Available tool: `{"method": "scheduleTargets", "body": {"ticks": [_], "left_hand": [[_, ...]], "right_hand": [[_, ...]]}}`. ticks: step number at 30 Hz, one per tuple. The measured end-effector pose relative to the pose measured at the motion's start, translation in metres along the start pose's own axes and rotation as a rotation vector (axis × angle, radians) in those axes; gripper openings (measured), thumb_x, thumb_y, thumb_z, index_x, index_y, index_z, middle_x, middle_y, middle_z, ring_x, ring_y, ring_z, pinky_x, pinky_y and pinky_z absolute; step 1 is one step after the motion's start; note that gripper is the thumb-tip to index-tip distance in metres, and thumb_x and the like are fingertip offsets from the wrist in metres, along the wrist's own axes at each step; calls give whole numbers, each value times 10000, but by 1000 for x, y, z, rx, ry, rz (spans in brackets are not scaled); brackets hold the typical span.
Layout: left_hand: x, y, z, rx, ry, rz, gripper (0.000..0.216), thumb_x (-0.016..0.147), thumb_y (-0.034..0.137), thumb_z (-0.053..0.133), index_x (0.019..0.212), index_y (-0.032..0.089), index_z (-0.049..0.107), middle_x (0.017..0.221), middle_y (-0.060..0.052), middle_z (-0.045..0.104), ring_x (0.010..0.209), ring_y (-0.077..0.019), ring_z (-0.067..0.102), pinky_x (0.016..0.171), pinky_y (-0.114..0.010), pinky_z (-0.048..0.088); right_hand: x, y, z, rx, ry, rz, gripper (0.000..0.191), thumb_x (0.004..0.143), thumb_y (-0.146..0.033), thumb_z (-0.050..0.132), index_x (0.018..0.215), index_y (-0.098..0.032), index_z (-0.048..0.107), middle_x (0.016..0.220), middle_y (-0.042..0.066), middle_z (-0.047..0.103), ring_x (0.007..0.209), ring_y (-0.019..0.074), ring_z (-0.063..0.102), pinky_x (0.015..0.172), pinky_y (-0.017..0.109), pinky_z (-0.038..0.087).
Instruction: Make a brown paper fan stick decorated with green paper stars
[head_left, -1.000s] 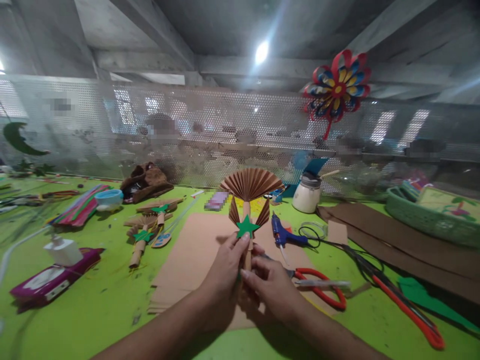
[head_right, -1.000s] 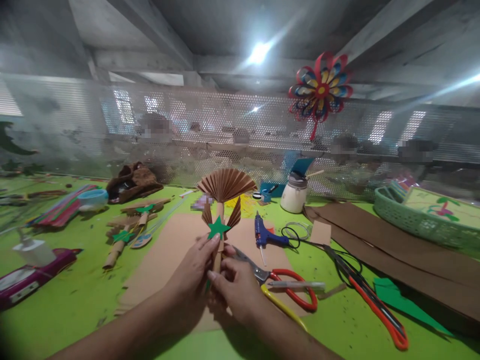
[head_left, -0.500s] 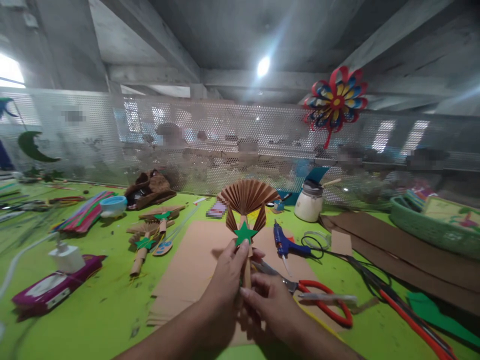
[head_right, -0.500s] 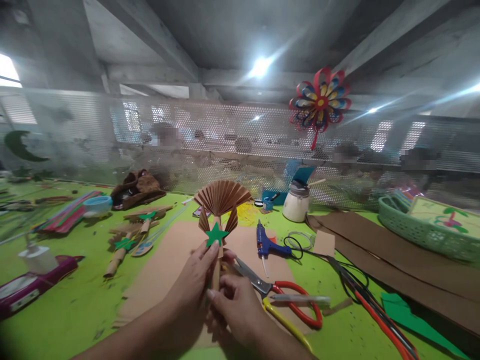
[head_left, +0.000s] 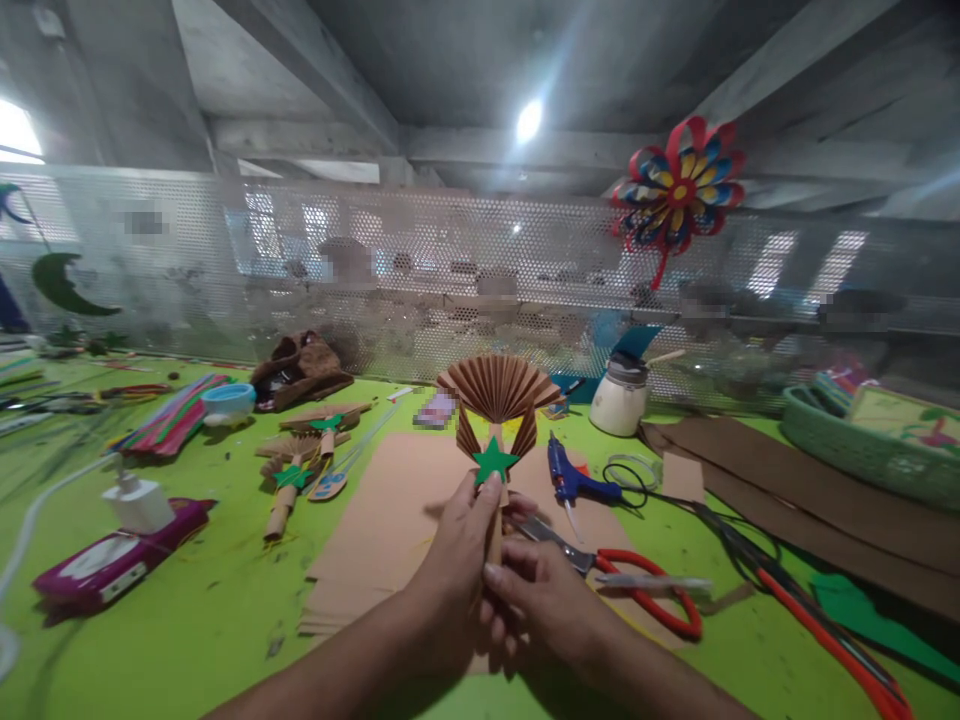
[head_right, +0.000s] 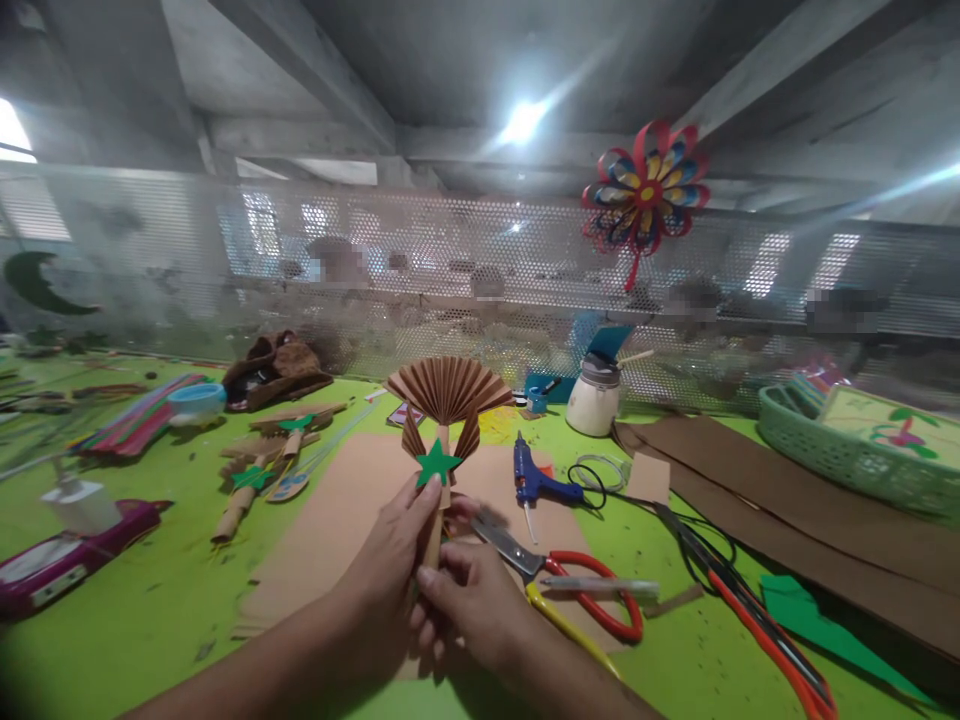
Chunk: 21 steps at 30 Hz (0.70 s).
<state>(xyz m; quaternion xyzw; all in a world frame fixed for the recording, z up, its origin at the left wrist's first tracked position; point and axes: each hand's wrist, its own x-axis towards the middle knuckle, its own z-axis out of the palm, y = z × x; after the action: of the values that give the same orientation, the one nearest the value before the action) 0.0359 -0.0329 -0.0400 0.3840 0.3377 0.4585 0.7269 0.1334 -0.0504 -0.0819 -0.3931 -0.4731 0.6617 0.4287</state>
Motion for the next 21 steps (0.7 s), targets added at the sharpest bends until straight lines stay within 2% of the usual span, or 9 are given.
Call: {"method": "scheduleTargets", "body": {"ticks": [2, 5, 9, 11, 14, 16, 21], "left_hand": [[1, 0, 0, 13, -16, 27, 376, 792, 570, 534, 994, 257, 489, 861, -9, 581, 589, -126, 565, 456, -216, 430], [3, 1, -2, 59, -21, 85, 349, 814, 553, 513, 900, 215, 486, 747, 2, 554, 556, -120, 551, 454, -209, 419], [4, 3, -4, 97, -38, 91, 328, 829, 538, 502, 865, 213, 478, 697, 23, 521, 515, -92, 505, 440, -184, 388], [3, 2, -4, 122, -44, 87, 335, 832, 551, 489, 860, 217, 481, 665, 36, 492, 483, -79, 466, 420, -174, 365], [2, -1, -3, 185, -70, 57, 368, 831, 572, 475, 792, 206, 482, 596, 53, 423, 414, -65, 380, 367, -172, 314], [3, -2, -2, 190, -100, 48, 353, 830, 549, 497, 779, 201, 491, 596, 53, 421, 414, -59, 365, 371, -170, 317], [9, -4, -6, 202, -167, 91, 262, 838, 442, 556, 799, 185, 527, 639, 29, 503, 506, -54, 446, 472, -146, 372]], "right_hand": [[0, 2, 0, -77, 19, -45, 425, 725, -531, 659, 777, -116, 577, 569, 13, 584, 426, 88, 510, 432, 212, 388], [-2, 1, -2, -338, 104, -149, 303, 765, -430, 642, 686, -140, 600, 578, 22, 587, 499, 120, 524, 468, 236, 391], [-8, -21, -11, -556, 344, -194, 356, 794, -453, 591, 600, -155, 601, 512, 9, 549, 464, 132, 497, 438, 246, 371], [-11, -39, -19, -568, 491, -361, 346, 800, -470, 584, 666, -154, 624, 550, 3, 553, 507, 132, 503, 470, 243, 388], [-13, -63, -31, -507, 616, -539, 331, 782, -479, 611, 806, -149, 622, 632, 6, 577, 581, 138, 526, 528, 240, 423], [-13, -71, -36, -437, 627, -541, 353, 767, -498, 621, 816, -148, 604, 624, 1, 567, 559, 131, 512, 485, 228, 415], [-11, -69, -39, -316, 607, -506, 359, 787, -468, 616, 627, -155, 545, 505, -39, 489, 449, 81, 430, 407, 189, 351]]}}
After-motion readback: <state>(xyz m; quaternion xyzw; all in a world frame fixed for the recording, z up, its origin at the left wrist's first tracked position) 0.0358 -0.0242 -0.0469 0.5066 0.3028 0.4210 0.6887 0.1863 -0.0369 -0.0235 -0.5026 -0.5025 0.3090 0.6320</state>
